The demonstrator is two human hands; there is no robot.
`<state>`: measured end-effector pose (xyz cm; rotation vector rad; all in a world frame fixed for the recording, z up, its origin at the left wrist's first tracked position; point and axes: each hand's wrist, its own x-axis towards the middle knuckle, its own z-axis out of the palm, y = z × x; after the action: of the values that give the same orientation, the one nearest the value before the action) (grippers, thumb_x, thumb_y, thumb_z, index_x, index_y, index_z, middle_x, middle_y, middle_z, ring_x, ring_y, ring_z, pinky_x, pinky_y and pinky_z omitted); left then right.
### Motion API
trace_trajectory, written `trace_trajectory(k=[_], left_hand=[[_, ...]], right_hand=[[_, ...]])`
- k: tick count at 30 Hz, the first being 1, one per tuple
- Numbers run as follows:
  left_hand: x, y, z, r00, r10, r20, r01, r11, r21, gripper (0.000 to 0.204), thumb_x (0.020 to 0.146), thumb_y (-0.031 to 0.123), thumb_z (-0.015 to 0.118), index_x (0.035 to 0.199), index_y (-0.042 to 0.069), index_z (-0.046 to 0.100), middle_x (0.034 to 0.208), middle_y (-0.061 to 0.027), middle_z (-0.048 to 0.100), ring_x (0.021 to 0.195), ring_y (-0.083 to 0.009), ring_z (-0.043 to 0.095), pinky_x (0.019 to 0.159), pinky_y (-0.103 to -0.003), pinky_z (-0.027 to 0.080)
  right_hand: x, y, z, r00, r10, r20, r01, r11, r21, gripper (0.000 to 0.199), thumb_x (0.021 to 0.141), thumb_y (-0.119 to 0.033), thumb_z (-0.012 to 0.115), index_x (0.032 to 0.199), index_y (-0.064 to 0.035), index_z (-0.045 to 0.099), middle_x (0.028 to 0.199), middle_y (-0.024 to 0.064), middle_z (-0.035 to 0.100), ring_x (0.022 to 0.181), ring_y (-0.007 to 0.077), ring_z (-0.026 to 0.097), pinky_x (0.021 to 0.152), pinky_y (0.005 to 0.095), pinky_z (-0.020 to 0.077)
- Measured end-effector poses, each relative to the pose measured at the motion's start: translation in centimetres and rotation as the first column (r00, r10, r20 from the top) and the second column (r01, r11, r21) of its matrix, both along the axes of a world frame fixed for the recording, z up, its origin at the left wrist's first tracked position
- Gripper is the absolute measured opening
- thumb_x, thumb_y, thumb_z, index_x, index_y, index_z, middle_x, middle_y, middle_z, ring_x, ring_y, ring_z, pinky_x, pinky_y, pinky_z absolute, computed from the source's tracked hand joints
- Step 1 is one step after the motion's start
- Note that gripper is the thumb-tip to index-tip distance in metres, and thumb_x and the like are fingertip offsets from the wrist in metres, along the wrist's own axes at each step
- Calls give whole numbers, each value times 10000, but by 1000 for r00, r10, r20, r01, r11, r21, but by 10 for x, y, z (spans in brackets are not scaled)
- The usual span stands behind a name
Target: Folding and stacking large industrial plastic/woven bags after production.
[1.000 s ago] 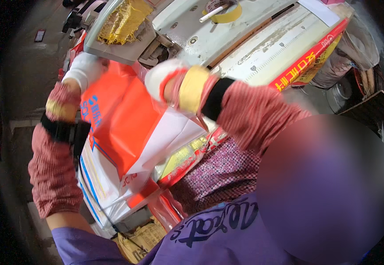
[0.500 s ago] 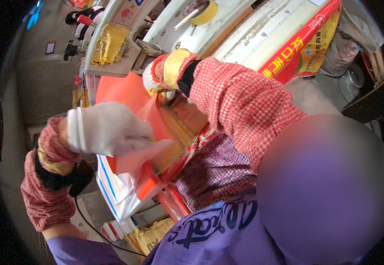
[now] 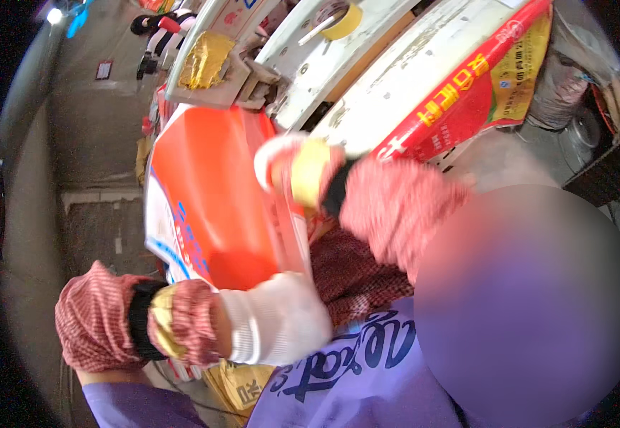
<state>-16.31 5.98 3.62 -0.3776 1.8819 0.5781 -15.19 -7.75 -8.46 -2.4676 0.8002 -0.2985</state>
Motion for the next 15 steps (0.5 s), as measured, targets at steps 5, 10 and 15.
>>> trace_trajectory(k=[5, 10, 15], left_hand=[[-20, -48, 26, 961, 117, 249, -72, 980, -183, 207, 665, 278, 650, 648, 72, 643, 603, -94, 595, 572, -291, 599, 515, -394, 471], [-16, -30, 21, 877, -129, 463, 68, 987, 145, 138, 655, 202, 634, 713, 85, 679, 688, -97, 643, 632, -283, 625, 568, -369, 486], [-12, -41, 46, 935, -71, 347, 66, 997, 28, 117, 642, 197, 616, 683, 101, 668, 625, -73, 620, 598, -273, 615, 554, -369, 478]], right_hand=[[-4, 71, -37, 763, -615, 200, 643, 687, -339, 194, 749, -132, 532, 895, -56, 635, 636, 83, 549, 587, 186, 570, 453, 368, 424], [-2, 52, -31, 821, -551, 148, 570, 806, -162, 219, 844, -139, 461, 904, 35, 578, 729, 161, 607, 593, 264, 615, 461, 377, 471], [28, 19, -20, 807, -587, 64, 532, 676, -510, 187, 721, -140, 550, 817, 16, 589, 605, 110, 576, 562, 243, 585, 468, 351, 452]])
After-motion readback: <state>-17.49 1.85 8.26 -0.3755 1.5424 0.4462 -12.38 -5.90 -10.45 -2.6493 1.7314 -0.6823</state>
